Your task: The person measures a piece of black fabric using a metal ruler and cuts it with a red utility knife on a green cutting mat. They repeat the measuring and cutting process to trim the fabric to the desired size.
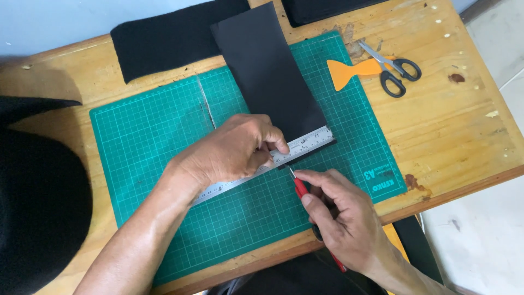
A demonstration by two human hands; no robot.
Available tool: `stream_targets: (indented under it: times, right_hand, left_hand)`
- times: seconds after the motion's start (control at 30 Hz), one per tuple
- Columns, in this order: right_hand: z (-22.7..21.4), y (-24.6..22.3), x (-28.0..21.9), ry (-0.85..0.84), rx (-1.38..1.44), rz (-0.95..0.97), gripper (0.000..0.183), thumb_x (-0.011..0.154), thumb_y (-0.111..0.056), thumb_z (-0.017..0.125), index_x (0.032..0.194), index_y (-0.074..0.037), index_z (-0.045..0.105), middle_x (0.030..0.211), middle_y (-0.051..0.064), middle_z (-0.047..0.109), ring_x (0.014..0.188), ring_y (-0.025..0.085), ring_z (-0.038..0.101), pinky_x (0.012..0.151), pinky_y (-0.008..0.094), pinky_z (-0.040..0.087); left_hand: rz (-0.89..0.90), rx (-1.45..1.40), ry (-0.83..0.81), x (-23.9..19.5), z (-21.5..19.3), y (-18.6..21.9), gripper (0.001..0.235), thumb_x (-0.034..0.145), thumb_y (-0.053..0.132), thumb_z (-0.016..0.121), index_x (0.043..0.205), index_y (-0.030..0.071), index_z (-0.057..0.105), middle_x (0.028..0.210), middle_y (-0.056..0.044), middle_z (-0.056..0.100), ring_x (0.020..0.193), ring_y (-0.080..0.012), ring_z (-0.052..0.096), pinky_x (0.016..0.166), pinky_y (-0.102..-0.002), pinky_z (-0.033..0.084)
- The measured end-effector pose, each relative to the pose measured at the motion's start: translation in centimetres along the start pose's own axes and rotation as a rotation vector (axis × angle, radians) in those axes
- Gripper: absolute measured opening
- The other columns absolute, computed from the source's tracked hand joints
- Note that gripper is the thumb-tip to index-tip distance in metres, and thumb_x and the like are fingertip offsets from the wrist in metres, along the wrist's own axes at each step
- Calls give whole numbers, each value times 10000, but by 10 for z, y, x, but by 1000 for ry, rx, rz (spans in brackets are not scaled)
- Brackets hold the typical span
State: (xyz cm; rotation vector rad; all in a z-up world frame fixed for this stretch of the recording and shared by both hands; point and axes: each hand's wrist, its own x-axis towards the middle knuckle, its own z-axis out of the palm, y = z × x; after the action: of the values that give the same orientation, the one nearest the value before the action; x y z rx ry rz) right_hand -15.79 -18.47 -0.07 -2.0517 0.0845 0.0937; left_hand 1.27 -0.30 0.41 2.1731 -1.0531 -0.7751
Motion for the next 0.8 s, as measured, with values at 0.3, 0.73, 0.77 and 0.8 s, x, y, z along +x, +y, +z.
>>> stream_targets:
  times: [0.3,0.73,0.77,0.8]
  right_hand:
    - [0,-1,0,-3,14,-9,380,978,-208,554,1312,-103,702,887,9,597,592,111,659,560,253,539]
    - [0,-1,0,3,15,-26,384,980,-209,555,1321,-96,690,934,8,627,652,109,619,579,258,530]
    - [0,-1,0,2,14,-27,382,977,-209,563,1317,-96,696,934,6,626,672,109,614,590,260,524]
    - [0,-1,0,2,12,-28,380,975,-209,571,1314,-96,701,934,5,626,692,110,610,601,262,519]
  left_hand:
    - [-9,-9,-13,0,-1,1,251,906,15,671,1088,148,783,1033,-37,717,911,-200,724,684,-321,591]
    - [1,-14,-13,1,-2,2,294,910,-14,624,1093,149,786,1052,-37,723,941,-205,731,683,-320,597]
    - [-20,-17,-20,1,-3,3,289,916,-5,625,1090,157,789,1050,-30,719,937,-202,723,683,-325,591]
    - [-40,-21,-28,0,-3,5,284,921,5,625,1087,165,791,1049,-23,714,934,-199,716,683,-329,586]
